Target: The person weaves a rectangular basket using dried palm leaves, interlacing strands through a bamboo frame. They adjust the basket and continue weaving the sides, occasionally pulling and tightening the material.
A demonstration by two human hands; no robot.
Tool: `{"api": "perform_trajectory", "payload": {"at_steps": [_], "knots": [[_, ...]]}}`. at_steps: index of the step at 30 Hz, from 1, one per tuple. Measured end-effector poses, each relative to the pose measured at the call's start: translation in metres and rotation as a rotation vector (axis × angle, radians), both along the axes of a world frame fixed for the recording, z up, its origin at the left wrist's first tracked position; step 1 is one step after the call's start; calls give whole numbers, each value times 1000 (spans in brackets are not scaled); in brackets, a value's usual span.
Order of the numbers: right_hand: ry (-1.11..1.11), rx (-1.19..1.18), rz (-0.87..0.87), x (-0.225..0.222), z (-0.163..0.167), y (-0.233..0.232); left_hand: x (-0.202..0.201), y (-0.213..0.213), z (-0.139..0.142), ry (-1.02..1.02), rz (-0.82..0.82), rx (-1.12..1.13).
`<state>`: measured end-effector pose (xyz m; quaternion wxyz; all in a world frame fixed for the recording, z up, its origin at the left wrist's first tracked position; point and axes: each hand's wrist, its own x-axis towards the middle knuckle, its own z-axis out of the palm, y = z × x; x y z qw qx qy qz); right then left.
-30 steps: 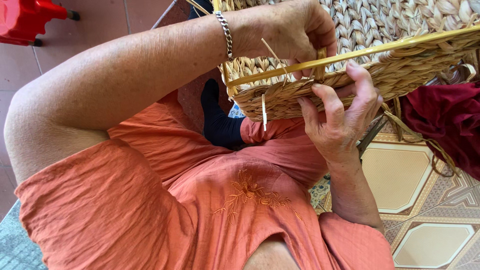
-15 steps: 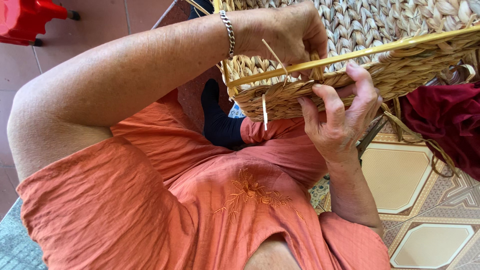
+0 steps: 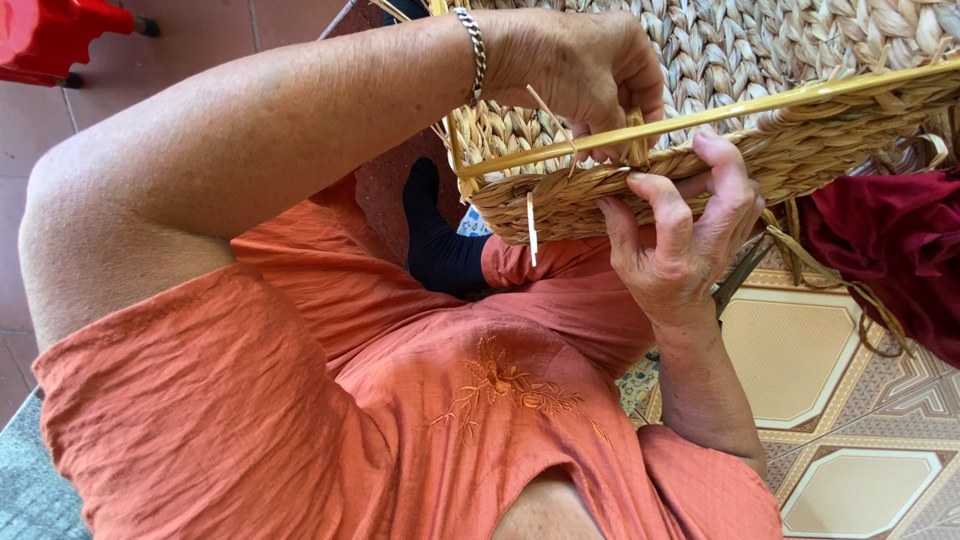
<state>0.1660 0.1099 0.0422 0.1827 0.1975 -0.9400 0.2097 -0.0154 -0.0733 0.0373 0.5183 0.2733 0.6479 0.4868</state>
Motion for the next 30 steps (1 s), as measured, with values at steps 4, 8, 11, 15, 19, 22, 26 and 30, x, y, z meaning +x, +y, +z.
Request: {"api": "perform_trajectory", "payload": {"at_steps": [4, 8, 11, 15, 19, 22, 26, 30], "knots": [[-11, -25, -3, 1, 0, 0, 2, -2, 4, 11, -56, -18], [19, -36, 2, 0, 0, -1, 2, -6, 7, 45, -107, -101], [14, -46, 4, 0, 2, -1, 1, -5, 7, -65, -129, -43], [9, -46, 9, 0, 3, -1, 3, 0, 6, 49, -82, -55], [-6, -74, 8, 1, 3, -1, 2, -1, 8, 89, -61, -57], [10, -77, 5, 1, 1, -1, 2, 2, 13, 107, -53, -151], [11, -57, 0, 0, 1, -1, 2, 6, 22, 197, -113, -231], [-5, -45, 1, 0, 1, 0, 0, 7, 33, 103, -129, -181]]}}
